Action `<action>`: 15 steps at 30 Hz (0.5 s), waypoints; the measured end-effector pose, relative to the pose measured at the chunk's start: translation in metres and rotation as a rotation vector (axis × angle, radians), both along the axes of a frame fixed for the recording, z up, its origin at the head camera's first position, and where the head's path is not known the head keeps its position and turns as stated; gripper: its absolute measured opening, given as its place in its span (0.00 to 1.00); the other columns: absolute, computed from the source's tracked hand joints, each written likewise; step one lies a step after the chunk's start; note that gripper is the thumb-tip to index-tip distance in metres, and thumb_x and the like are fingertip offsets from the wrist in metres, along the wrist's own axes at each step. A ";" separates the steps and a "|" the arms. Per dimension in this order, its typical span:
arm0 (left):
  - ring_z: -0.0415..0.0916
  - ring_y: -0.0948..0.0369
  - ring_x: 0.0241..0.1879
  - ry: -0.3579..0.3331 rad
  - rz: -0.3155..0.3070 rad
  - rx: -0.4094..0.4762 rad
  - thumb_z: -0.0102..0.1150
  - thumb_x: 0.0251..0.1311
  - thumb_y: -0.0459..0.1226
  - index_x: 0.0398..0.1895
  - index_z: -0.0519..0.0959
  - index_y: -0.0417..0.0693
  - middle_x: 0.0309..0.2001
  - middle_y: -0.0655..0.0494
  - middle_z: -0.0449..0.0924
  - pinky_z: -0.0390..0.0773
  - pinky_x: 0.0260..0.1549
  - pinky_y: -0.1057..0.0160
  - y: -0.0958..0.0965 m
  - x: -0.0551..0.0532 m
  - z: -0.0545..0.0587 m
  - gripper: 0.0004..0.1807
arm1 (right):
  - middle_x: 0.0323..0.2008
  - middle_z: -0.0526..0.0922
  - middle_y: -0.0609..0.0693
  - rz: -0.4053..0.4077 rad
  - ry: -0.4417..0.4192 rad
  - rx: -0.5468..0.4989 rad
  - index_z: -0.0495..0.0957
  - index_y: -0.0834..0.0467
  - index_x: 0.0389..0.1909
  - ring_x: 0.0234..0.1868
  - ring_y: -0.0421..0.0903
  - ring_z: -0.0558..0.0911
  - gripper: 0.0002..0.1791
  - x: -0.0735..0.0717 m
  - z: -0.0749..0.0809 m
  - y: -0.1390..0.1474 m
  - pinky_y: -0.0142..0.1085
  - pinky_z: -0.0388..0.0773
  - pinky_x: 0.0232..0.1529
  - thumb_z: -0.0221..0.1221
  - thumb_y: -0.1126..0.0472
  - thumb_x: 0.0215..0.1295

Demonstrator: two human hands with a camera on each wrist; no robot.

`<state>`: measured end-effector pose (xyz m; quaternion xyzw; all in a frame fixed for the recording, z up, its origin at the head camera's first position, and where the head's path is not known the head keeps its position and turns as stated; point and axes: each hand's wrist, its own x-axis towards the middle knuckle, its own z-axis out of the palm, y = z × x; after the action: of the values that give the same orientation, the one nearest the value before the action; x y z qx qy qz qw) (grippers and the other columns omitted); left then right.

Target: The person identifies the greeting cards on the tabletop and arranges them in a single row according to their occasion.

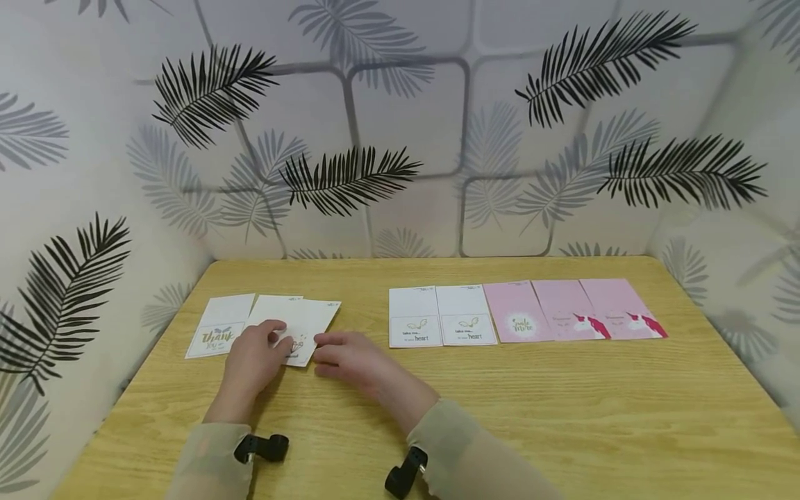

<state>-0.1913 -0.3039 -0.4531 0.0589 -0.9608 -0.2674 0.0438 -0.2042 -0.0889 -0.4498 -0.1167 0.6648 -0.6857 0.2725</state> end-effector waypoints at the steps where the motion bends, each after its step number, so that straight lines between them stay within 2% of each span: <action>1: 0.81 0.38 0.52 -0.001 0.002 0.002 0.65 0.76 0.39 0.66 0.81 0.32 0.53 0.32 0.84 0.78 0.54 0.36 0.000 0.000 -0.001 0.22 | 0.72 0.80 0.55 0.008 0.028 0.027 0.80 0.66 0.72 0.70 0.45 0.77 0.28 0.000 0.000 0.000 0.39 0.80 0.65 0.68 0.64 0.74; 3: 0.81 0.39 0.51 0.002 0.004 -0.002 0.65 0.76 0.39 0.65 0.81 0.33 0.52 0.33 0.84 0.78 0.53 0.36 -0.001 0.000 -0.002 0.22 | 0.73 0.80 0.54 0.015 0.069 0.059 0.80 0.65 0.72 0.74 0.45 0.74 0.28 0.001 0.001 0.000 0.38 0.78 0.66 0.69 0.63 0.74; 6: 0.81 0.40 0.48 0.013 0.005 -0.013 0.65 0.76 0.38 0.64 0.82 0.32 0.50 0.34 0.84 0.79 0.50 0.37 -0.001 -0.001 -0.002 0.22 | 0.73 0.80 0.56 -0.004 0.079 0.051 0.80 0.67 0.72 0.75 0.48 0.75 0.28 0.002 0.002 0.002 0.39 0.78 0.67 0.68 0.65 0.73; 9: 0.80 0.41 0.46 0.020 0.003 -0.023 0.65 0.75 0.38 0.64 0.82 0.32 0.49 0.34 0.84 0.79 0.49 0.38 -0.002 -0.002 -0.002 0.22 | 0.74 0.79 0.58 -0.040 0.034 0.015 0.79 0.68 0.72 0.72 0.48 0.78 0.28 0.002 0.004 0.004 0.40 0.80 0.65 0.67 0.67 0.73; 12: 0.80 0.41 0.46 0.026 -0.001 -0.027 0.65 0.74 0.38 0.63 0.82 0.32 0.49 0.34 0.84 0.79 0.48 0.38 -0.003 -0.002 -0.003 0.22 | 0.76 0.76 0.61 -0.078 -0.077 -0.059 0.76 0.70 0.75 0.69 0.51 0.81 0.29 0.003 0.005 0.006 0.44 0.83 0.63 0.64 0.67 0.75; 15: 0.81 0.40 0.47 0.033 0.000 -0.032 0.65 0.74 0.37 0.63 0.82 0.31 0.48 0.34 0.85 0.80 0.48 0.37 -0.005 -0.001 -0.005 0.21 | 0.78 0.73 0.62 -0.107 -0.120 -0.088 0.74 0.70 0.76 0.68 0.52 0.82 0.31 0.003 0.007 0.010 0.44 0.84 0.62 0.62 0.69 0.74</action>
<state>-0.1921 -0.3090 -0.4578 0.0537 -0.9641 -0.2529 0.0604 -0.2008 -0.0784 -0.4430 -0.0513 0.6218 -0.7335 0.2695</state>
